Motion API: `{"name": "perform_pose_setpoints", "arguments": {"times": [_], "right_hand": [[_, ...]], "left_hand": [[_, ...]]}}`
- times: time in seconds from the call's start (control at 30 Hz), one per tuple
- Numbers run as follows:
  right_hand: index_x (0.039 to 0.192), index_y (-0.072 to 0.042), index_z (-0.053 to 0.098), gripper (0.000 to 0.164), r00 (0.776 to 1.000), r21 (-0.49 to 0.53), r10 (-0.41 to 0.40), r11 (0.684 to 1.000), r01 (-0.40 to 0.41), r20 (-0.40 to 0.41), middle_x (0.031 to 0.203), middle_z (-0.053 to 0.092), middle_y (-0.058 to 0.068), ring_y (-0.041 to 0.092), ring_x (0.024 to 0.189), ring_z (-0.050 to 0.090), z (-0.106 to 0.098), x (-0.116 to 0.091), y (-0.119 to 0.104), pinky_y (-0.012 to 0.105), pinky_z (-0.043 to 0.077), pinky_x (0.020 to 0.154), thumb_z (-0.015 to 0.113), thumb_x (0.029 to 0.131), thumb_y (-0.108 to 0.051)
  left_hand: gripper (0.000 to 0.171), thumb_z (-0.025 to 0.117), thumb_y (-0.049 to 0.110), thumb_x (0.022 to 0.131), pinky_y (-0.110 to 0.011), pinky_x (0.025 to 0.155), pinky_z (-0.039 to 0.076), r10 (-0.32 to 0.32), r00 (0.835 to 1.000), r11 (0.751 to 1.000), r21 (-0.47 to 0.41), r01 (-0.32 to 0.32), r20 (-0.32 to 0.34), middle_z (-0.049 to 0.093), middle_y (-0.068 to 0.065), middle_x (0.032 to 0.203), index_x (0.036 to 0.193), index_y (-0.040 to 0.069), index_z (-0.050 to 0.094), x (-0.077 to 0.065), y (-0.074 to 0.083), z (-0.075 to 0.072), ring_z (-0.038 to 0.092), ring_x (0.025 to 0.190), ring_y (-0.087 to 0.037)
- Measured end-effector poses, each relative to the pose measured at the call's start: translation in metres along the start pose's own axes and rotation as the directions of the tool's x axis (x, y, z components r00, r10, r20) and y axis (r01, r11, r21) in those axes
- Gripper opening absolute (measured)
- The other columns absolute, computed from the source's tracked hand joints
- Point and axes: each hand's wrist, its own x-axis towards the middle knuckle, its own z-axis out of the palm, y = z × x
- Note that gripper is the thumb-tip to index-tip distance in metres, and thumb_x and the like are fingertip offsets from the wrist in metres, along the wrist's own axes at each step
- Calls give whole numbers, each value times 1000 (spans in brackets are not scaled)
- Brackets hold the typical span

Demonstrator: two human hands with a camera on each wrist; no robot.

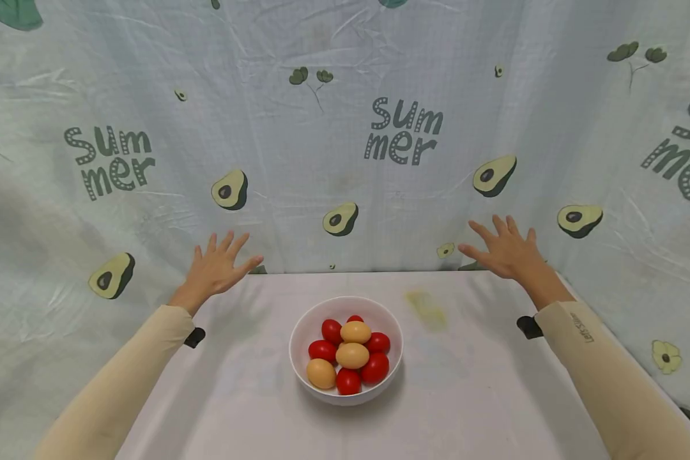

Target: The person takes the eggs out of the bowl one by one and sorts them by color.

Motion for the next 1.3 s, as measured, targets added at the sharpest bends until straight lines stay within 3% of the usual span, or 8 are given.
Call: {"name": "perform_pose_setpoints", "arguments": {"times": [0.3,0.53,0.7,0.83,0.93,1.03,1.17,1.3], "right_hand": [[163,-14,27,85,998,-53,-41,998,39,-49,164,16,38,62,151,12,2,-22,-18,86,8,112,44,100,-68],[158,-11,38,75,985,-89,-139,987,131,-101,160,31,35,58,145,32,4,-44,-38,79,31,110,52,102,-58],[155,-10,43,67,977,7,-182,983,184,-109,157,38,32,56,138,43,10,-59,-56,76,43,102,60,102,-48],[152,-9,47,60,969,102,-203,970,219,-141,153,45,28,51,138,47,18,-68,-74,72,45,104,63,102,-38],[148,-9,51,54,956,138,-234,956,259,-176,149,51,24,47,135,51,26,-73,-88,69,49,103,65,101,-31],[146,-11,53,51,946,158,-262,943,293,-190,146,54,20,44,132,55,36,-77,-101,66,52,101,68,100,-27],[145,-14,54,51,930,209,-306,915,346,-203,144,58,15,39,130,59,47,-78,-122,61,55,100,71,98,-23],[145,-16,55,53,913,293,-350,868,400,-209,144,60,11,34,126,63,56,-79,-141,53,59,96,73,96,-20]], "left_hand": [[90,34,78,98,-81,118,0,-12,998,999,-48,9,-61,15,-22,172,166,22,21,-20,11,1,3,157,-56],[86,41,73,98,-80,119,7,-7,995,990,-140,-7,-98,19,-20,172,166,22,24,-42,28,8,6,157,-55],[81,44,67,101,-79,119,12,6,993,974,-222,-33,-121,22,-20,171,165,22,26,-55,39,18,9,158,-52],[76,46,62,103,-75,122,17,9,989,942,-329,-57,-145,26,-16,171,165,23,28,-65,48,25,15,159,-47],[72,49,57,104,-69,123,24,25,985,899,-426,-96,-170,31,-12,170,164,22,29,-70,56,31,24,158,-40],[69,51,50,105,-65,123,28,49,984,832,-537,-136,-174,33,-10,169,163,20,31,-75,67,38,29,157,-36],[62,51,43,106,-65,120,34,63,988,712,-687,-144,-142,36,-13,167,162,21,33,-81,82,50,36,153,-40],[57,49,38,107,-64,112,45,70,994,564,-819,-105,-79,41,-18,162,160,23,35,-86,97,64,47,146,-43]]}}
